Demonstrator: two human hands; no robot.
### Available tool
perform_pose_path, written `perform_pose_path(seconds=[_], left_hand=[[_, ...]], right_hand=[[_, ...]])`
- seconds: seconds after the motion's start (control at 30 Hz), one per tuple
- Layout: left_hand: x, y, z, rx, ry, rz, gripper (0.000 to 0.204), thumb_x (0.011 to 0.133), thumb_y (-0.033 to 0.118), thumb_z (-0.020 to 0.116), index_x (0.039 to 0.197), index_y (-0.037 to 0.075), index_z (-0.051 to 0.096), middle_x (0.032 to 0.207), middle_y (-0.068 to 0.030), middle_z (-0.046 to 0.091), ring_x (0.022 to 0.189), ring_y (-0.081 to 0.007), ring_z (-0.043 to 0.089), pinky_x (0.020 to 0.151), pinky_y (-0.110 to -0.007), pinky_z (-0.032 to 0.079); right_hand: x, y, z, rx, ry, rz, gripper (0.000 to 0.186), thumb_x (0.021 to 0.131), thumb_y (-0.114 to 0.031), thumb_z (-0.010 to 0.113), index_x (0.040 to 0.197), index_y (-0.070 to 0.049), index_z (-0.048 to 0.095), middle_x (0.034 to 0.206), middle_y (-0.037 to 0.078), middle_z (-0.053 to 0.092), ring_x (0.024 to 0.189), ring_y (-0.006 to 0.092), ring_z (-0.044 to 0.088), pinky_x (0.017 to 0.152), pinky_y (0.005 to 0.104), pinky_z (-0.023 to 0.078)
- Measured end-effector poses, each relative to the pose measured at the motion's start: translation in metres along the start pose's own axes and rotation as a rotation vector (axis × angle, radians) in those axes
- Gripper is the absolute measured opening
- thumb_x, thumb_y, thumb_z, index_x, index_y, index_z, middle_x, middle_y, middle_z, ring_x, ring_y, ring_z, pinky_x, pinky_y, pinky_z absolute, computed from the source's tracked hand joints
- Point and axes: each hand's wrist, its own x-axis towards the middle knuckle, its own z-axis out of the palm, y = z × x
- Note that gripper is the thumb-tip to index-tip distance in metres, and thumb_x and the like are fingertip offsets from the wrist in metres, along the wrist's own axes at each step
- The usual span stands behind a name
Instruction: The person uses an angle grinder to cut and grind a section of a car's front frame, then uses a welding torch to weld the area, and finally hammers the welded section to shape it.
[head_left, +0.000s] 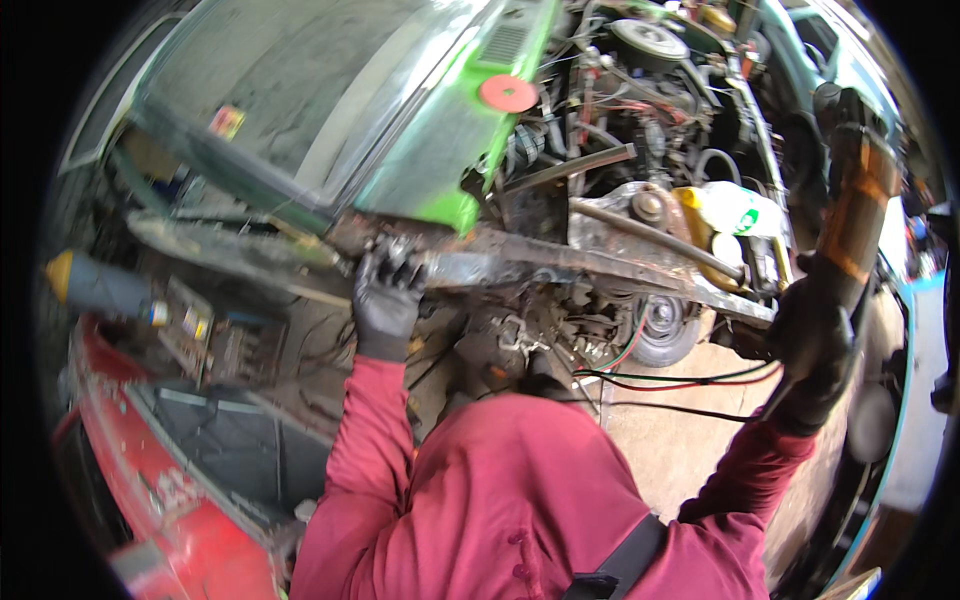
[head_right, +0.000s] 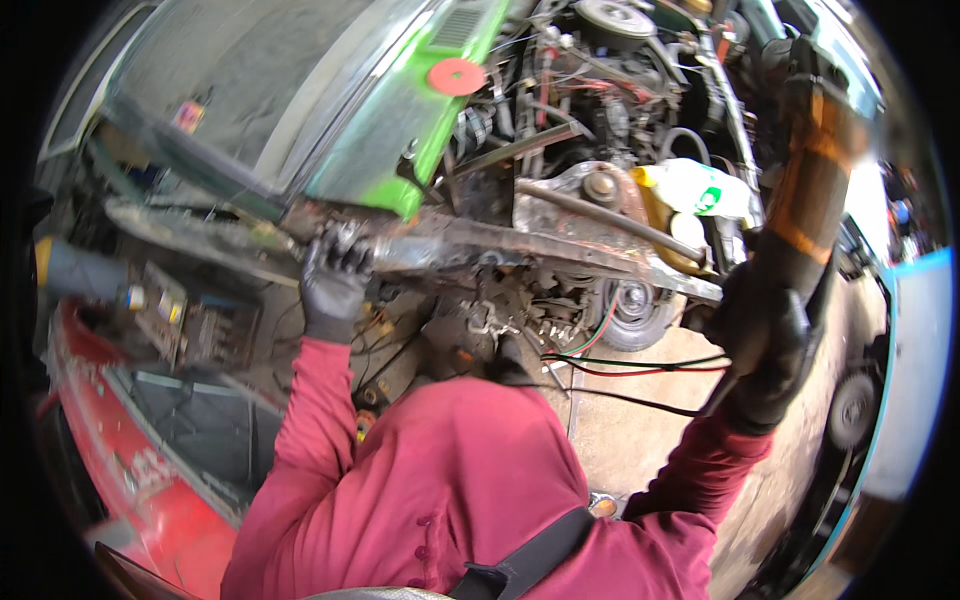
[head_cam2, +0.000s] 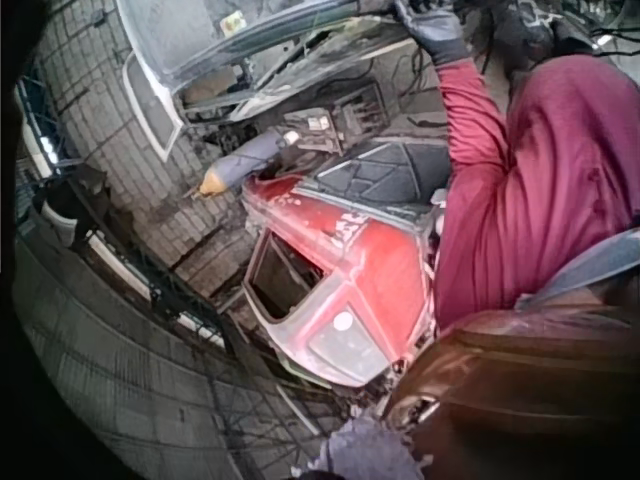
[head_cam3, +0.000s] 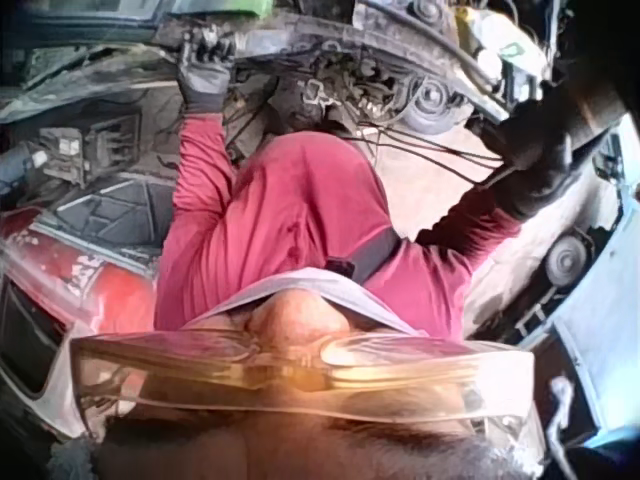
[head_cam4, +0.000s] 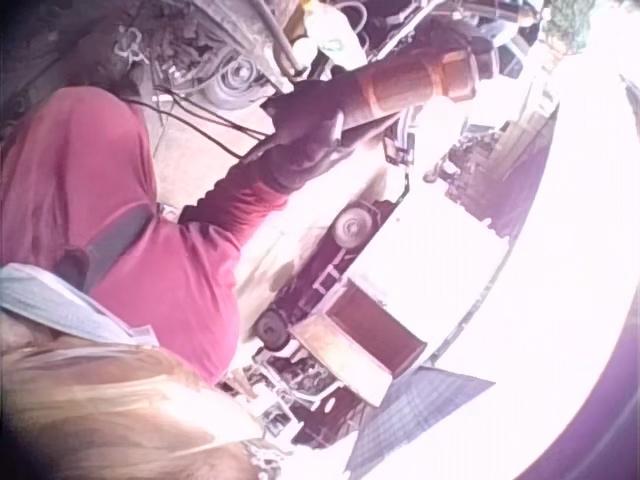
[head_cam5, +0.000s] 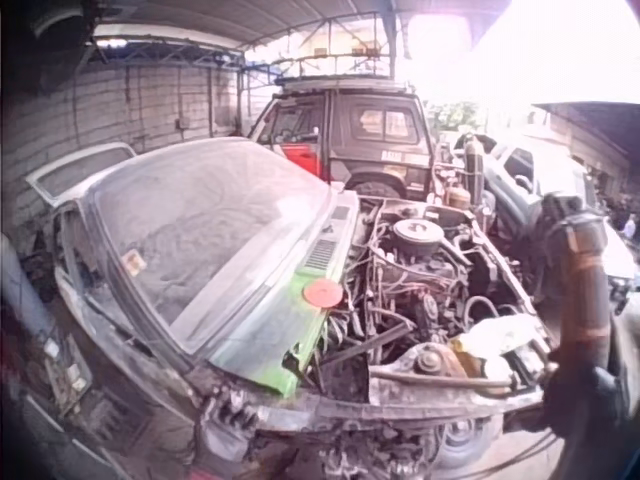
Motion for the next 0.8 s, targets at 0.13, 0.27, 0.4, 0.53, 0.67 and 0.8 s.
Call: perform_pose_path(seconds=[0.13,0.27,0.4,0.53,0.67,0.8], left_hand=[[-0.007,-0.011,0.001,0.08,0.024,0.135,0.032,0.112,0.04,0.058,0.119,0.012,0.073,0.104,-0.0049,0.073,0.102,-0.0283,0.072,0.101,-0.054,0.059],[-0.029,-0.018,-0.01,0.208,0.077,0.203,0.031,0.112,0.038,0.061,0.123,0.011,0.071,0.103,-0.0057,0.072,0.103,-0.0267,0.072,0.102,-0.05,0.059],[-0.077,-0.045,-0.049,0.357,0.222,0.22,0.029,0.111,0.035,0.063,0.126,0.011,0.07,0.105,-0.0059,0.072,0.101,-0.023,0.072,0.096,-0.043,0.061],[-0.143,-0.088,-0.128,0.526,0.46,0.218,0.031,0.112,0.033,0.061,0.129,0.009,0.071,0.108,-0.0047,0.073,0.098,-0.0174,0.073,0.09,-0.038,0.062],[-0.214,-0.135,-0.224,0.699,0.637,0.121,0.032,0.112,0.031,0.061,0.13,0.007,0.071,0.108,-0.007,0.077,0.093,-0.0159,0.075,0.082,-0.034,0.061],[-0.271,-0.159,-0.305,0.636,0.746,-0.083,0.023,0.111,0.025,0.062,0.123,0.007,0.071,0.095,-0.0108,0.077,0.072,-0.0182,0.072,0.061,-0.03,0.055]], right_hand=[[0.069,0.01,-0.024,-0.053,-0.506,-0.081,0.075,0.107,-0.049,0.051,0.163,0.001,0.041,0.146,0.033,0.063,0.12,0.0363,0.069,0.103,0.0441,0.055],[0.124,0.01,-0.011,-0.687,-0.615,-0.341,0.069,0.116,-0.045,0.032,0.153,0.008,0.055,0.135,0.028,0.072,0.116,0.0342,0.073,0.108,0.0445,0.054],[0.176,0.022,0.05,-0.564,-0.718,-0.162,0.054,0.11,-0.026,0.059,0.157,0.002,0.055,0.112,0.017,0.077,0.103,0.0203,0.073,0.091,0.0336,0.058],[0.217,0.041,0.096,-0.603,-0.735,-0.068,0.057,0.103,-0.011,0.068,0.158,-0.002,0.055,0.111,0.015,0.077,0.103,0.0184,0.072,0.091,0.032,0.058],[0.251,0.085,0.115,-0.904,-0.819,-0.511,0.067,0.095,-0.003,0.075,0.159,-0.008,0.056,0.11,0.013,0.076,0.1,0.0201,0.071,0.088,0.0337,0.058],[0.281,0.109,0.13,-1.346,-0.828,-0.904,0.057,0.098,-0.017,0.072,0.153,-0.016,0.059,0.103,0.019,0.073,0.096,0.0367,0.071,0.083,0.047,0.059]])
